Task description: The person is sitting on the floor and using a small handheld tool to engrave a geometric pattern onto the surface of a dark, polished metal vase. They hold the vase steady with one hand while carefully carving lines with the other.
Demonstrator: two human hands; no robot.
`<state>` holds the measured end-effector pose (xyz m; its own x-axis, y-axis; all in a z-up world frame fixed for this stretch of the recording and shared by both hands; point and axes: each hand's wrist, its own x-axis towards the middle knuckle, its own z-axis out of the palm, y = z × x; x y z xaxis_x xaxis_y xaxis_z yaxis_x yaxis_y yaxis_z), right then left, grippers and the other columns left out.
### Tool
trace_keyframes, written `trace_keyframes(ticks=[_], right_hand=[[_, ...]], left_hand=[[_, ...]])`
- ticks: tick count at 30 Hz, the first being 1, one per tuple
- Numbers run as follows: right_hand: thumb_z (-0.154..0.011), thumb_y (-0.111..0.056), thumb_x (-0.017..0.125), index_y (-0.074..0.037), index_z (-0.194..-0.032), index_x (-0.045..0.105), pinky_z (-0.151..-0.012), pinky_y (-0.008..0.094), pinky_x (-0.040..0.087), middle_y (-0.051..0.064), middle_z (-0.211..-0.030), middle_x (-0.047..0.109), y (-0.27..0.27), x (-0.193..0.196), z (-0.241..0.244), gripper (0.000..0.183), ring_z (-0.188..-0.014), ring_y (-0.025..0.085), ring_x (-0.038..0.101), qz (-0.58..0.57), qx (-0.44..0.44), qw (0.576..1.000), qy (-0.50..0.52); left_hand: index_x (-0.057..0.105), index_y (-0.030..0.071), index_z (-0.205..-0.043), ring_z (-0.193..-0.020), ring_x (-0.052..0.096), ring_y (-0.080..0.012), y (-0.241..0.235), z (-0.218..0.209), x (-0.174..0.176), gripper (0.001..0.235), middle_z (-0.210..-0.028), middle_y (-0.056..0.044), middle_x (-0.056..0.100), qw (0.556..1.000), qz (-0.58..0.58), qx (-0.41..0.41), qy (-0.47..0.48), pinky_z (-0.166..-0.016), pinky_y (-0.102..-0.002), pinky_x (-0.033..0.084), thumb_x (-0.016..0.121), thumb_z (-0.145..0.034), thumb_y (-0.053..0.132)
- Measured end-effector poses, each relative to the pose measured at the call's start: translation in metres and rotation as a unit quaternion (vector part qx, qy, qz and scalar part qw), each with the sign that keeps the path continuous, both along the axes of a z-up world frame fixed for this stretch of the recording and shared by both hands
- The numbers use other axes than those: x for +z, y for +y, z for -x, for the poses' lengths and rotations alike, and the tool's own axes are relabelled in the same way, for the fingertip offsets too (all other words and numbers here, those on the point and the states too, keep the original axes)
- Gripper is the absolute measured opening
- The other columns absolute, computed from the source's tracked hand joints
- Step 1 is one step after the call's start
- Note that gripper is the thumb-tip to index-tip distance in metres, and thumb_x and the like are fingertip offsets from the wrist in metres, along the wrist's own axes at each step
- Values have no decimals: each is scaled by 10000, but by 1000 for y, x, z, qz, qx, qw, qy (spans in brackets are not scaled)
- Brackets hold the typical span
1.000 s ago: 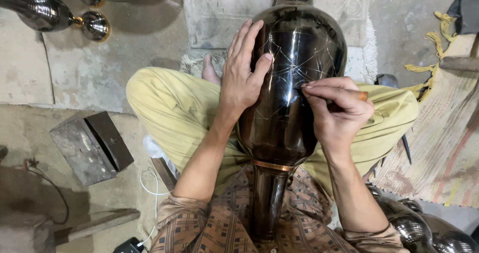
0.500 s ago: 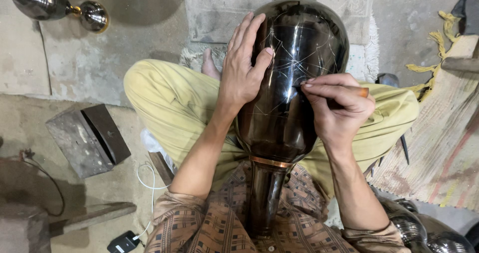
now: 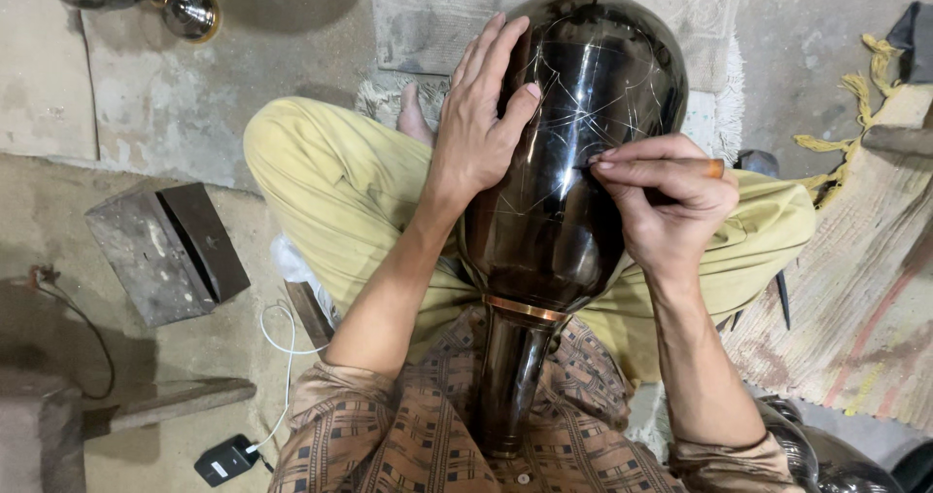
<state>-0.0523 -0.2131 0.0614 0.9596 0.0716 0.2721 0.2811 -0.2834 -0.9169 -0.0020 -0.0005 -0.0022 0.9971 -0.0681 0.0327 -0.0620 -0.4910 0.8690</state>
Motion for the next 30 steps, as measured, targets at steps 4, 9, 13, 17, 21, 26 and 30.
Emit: trace_keyframes(ticks=[4,9,13,17,21,26,30], right_hand=[[-921,170,798,7,-1008,780,-833,240,592,131,-986,747,2,-2,3,186,-896,166,718,1,-22,1000,-13],[-939,170,787,9,-1009,780,-825,239,600,137,-993,746,0,-5,3,175,-894,169,722,-16,1,1000,-12],[-922,160,790,4,-978,778,-811,235,602,131,-977,746,-9,-4,-6,166,-873,164,727,-16,44,999,-3],[-942,153,786,6,-1005,782,-812,238,603,134,-1023,749,-6,-6,-4,160,-882,165,718,-23,25,999,-4],[-953,152,785,4,-1014,784,-818,237,597,136,-990,753,-8,-9,-2,160,-887,163,716,-22,32,999,-6],[-923,150,756,-13,-973,783,-787,232,613,126,-998,752,-18,-11,-15,172,-843,149,726,-53,94,994,-4],[-924,148,787,-5,-989,785,-789,226,599,129,-1002,753,-15,-10,-11,166,-850,153,718,-33,65,997,1]], left_hand=[[384,155,-1603,-1582,337,-415,-1,-1,-3,613,-1702,-182,340,1000,-1,2,-1,-1314,-523,264,554,-1047,348],[382,161,-1603,-1585,330,-410,-1,0,-9,616,-1703,-183,337,1000,0,2,3,-1318,-522,252,561,-1044,348],[368,170,-1617,-1607,322,-397,0,-1,-13,617,-1713,-175,333,1000,-9,-2,-11,-1337,-522,240,546,-1058,360],[357,169,-1619,-1600,293,-403,0,-2,-17,628,-1712,-181,315,1000,-14,-4,-5,-1319,-526,221,535,-1055,380],[354,171,-1623,-1620,289,-387,2,0,-20,629,-1721,-174,317,1000,-3,-9,-8,-1338,-513,240,529,-1059,387],[354,155,-1626,-1617,282,-389,1,-3,-20,637,-1720,-177,306,1000,-6,-14,-11,-1338,-519,230,527,-1055,379],[350,145,-1622,-1604,273,-394,0,-3,-20,639,-1713,-179,306,1000,-21,-9,-4,-1321,-512,219,526,-1052,373]])
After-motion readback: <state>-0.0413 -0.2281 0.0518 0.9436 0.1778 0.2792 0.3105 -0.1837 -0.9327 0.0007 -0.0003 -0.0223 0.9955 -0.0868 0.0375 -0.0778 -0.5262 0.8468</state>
